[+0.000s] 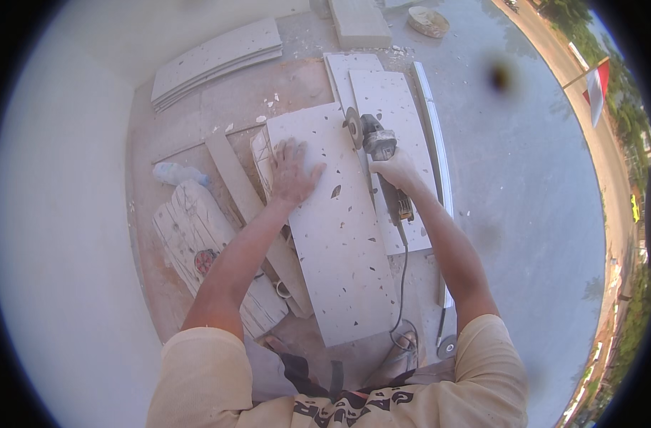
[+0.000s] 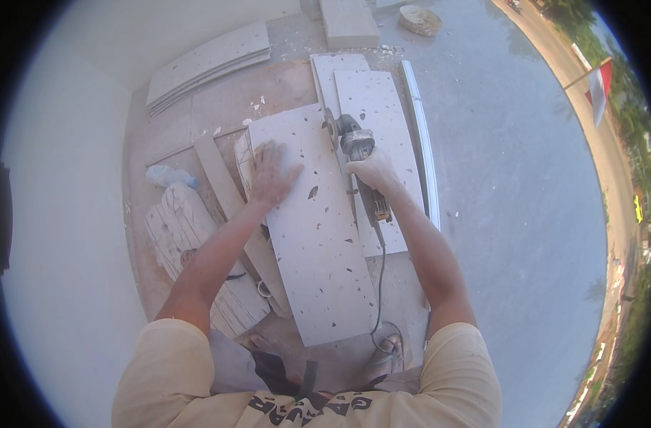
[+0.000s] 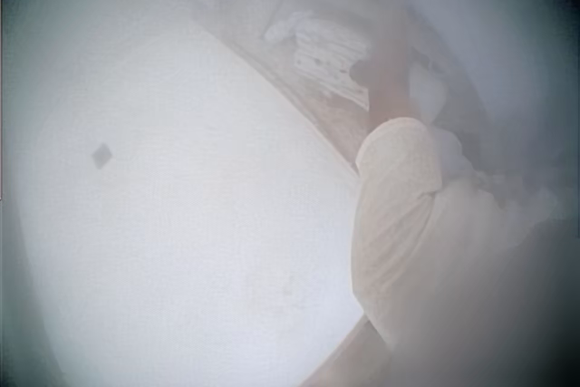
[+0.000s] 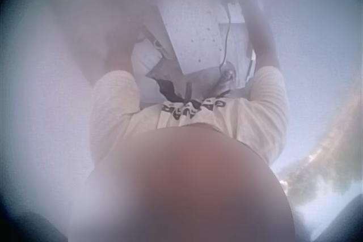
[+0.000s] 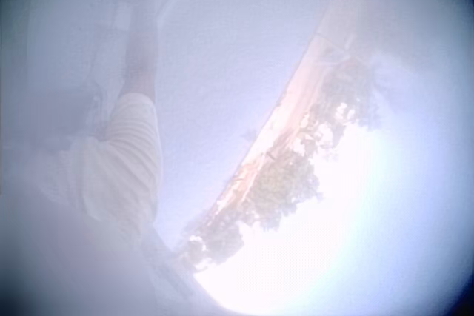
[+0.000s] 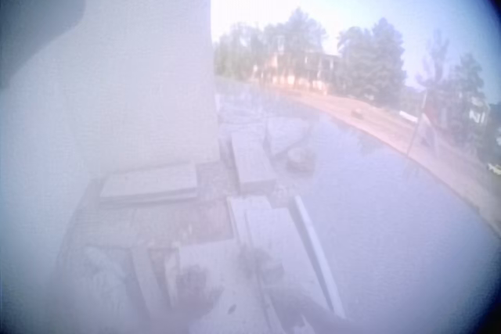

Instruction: The person measures and marks a white speckled tile using a metal ruler and a pencil. They then use an angle grinder to cut the tile along the marked line, holding the tile steady with one hand while operating the tool with the other.

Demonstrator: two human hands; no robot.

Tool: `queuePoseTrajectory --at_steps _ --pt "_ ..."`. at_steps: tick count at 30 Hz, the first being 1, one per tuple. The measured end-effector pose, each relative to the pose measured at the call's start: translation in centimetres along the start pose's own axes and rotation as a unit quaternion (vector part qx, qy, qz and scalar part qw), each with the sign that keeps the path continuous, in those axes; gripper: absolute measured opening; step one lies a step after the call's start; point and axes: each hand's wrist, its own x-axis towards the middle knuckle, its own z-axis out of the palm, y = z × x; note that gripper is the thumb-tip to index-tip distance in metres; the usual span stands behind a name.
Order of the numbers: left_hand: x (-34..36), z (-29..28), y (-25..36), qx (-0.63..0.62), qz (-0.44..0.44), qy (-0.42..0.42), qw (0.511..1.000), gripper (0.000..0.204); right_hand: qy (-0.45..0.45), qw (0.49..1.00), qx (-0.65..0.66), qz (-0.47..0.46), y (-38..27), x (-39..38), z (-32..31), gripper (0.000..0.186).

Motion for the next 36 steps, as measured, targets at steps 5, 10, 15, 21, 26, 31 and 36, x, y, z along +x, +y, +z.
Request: queuePoseTrajectory --at_steps 5,10,15,21,26,31,36 --pt "-0.2 0.0 -0.1 0.006 0.002 0.0 1.0 0.08 -0.028 1.0 -0.006 0.009 -0.1 0.4 0.3 0.044" --pt "-0.2 0.2 -0.1 0.003 0.004 0.005 1.0 0.08 -0.002 1.0 0.002 -0.011 0.6 0.8 0.5 0.049" --pt "-0.1 0.0 0.0 0.0 0.008 0.003 1.0 0.079 0.002 1.0 0.015 -0.011 0.2 -0.2 -0.2 0.044" --pt "-0.3 -0.1 -0.2 -0.011 0.01 0.019 1.0 0.077 -0.004 1.0 -0.002 -0.003 0.0 -2.4 -0.6 0.047" --pt "0.0 0.0 0.4 0.013 0.023 0.037 0.999 0.074 0.0 1.0 0.018 -0.013 1.9 -1.6 -0.7 0.047" --pt "-0.3 0.1 -0.1 0.006 0.026 0.046 0.999 0.074 -0.023 1.0 0.005 0.014 0.9 -1.2 -0.4 0.052" --pt "-0.3 0.3 -0.4 0.013 0.044 0.053 0.998 0.074 -0.007 1.0 0.021 -0.021 1.4 0.1 0.1 0.048"
